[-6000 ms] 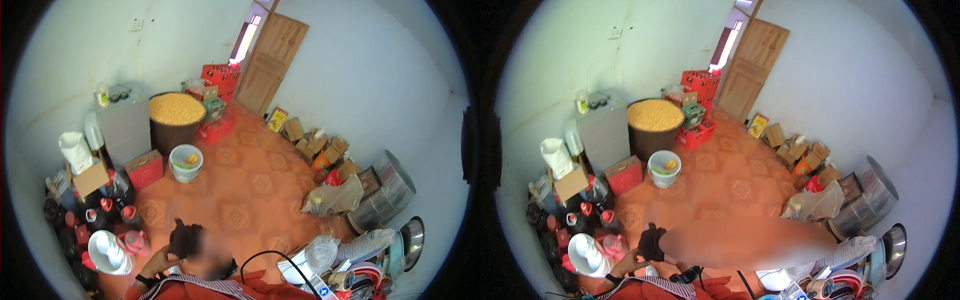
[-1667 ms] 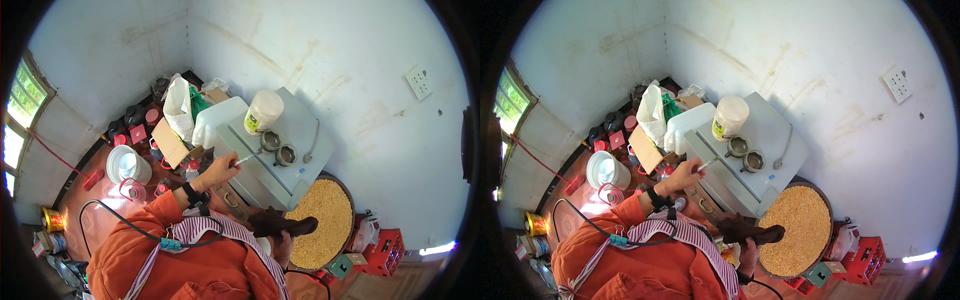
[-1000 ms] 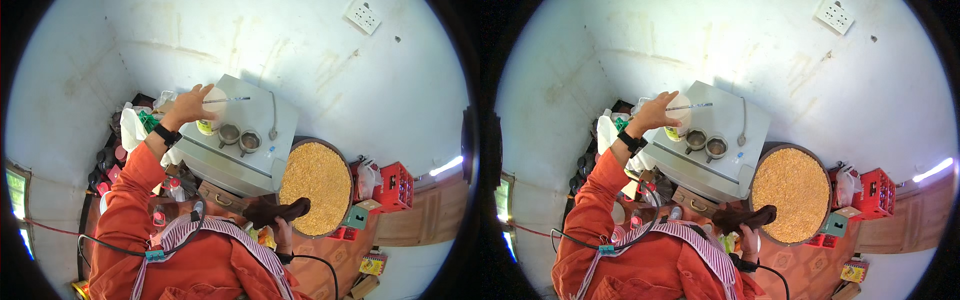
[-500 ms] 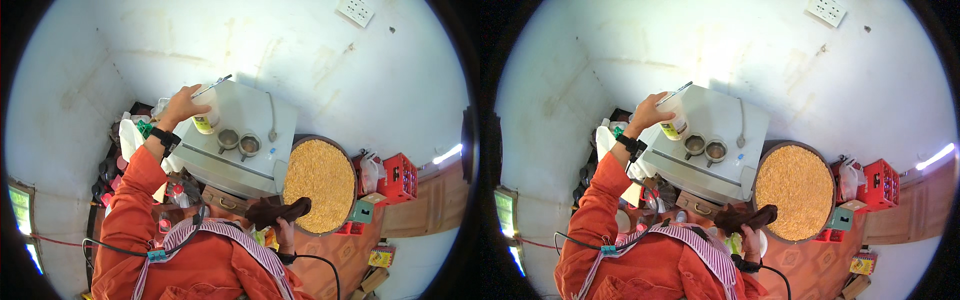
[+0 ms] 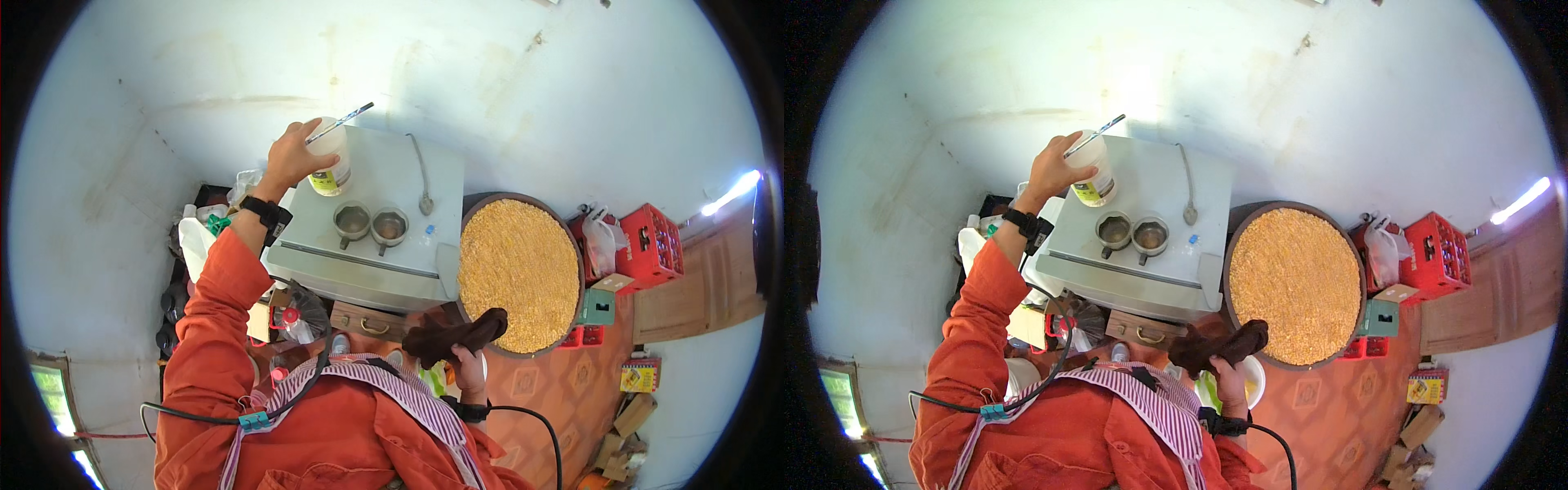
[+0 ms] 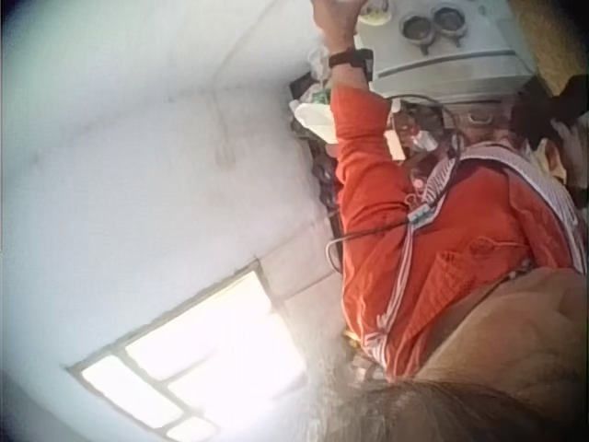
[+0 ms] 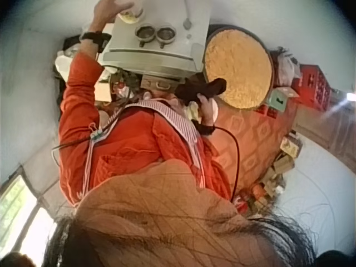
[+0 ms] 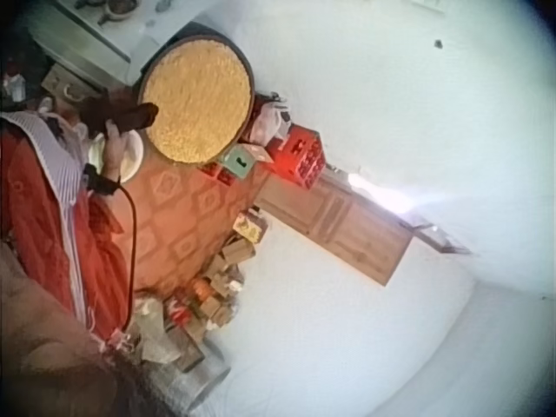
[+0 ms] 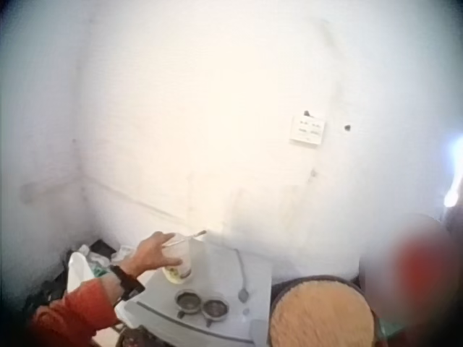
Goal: The person attaches a blue plastic component to a patterned rod by hand. They hold the rod and the component, pressing them together to ensure a proper connection while standing in a storage room.
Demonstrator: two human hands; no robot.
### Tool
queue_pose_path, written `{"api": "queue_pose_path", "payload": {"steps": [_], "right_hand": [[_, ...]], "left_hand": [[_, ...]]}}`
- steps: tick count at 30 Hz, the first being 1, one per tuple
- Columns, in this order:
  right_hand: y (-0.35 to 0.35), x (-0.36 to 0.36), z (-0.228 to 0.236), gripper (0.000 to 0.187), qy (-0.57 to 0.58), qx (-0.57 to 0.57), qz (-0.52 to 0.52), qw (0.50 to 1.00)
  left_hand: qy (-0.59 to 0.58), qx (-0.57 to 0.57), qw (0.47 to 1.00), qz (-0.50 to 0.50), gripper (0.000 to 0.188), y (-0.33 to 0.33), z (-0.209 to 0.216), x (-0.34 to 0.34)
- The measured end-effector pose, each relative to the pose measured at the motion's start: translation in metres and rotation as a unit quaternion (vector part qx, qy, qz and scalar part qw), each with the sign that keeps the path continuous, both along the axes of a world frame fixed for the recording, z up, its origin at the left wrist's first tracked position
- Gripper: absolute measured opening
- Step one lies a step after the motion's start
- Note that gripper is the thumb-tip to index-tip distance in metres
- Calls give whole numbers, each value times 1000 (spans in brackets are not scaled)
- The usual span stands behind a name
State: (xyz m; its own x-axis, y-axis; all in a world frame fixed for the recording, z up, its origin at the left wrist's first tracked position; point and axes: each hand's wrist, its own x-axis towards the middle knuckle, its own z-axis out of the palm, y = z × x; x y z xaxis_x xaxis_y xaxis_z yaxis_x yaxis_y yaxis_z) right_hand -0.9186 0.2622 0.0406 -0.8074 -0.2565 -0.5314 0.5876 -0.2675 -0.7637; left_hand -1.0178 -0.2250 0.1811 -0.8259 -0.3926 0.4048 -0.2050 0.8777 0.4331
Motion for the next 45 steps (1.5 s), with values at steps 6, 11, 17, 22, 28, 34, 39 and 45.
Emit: {"api": "queue_pose_path", "payload": {"steps": [6,11,17,22,28,34,39,45], "right_hand": [[19,10,-14,43,10,0,-20,1000],[30,17,-9,44,19,3,-53,998],[40,16,-8,43,13,5,-75,997],[45,7,-13,43,0,-9,-57,998],[52,-3,-11,41,-5,6,-45,999],[71,-9,-20,37,-5,27,-18,999],[83,-10,-16,35,10,-5,-34,999],[99,-16,-12,28,-19,12,-43,999]], "left_hand": [[-22,-1,999,-26,78,19,-4,-36],[-21,-23,999,-40,77,24,-16,-51],[-58,-33,997,-45,79,19,-16,-57],[9,-153,988,-7,85,24,-13,-45],[-7,7,996,-94,58,132,-11,4],[-126,48,965,-227,49,262,-78,22],[-164,26,969,-185,50,298,-98,10],[-146,35,980,-127,44,309,-104,11]]}}
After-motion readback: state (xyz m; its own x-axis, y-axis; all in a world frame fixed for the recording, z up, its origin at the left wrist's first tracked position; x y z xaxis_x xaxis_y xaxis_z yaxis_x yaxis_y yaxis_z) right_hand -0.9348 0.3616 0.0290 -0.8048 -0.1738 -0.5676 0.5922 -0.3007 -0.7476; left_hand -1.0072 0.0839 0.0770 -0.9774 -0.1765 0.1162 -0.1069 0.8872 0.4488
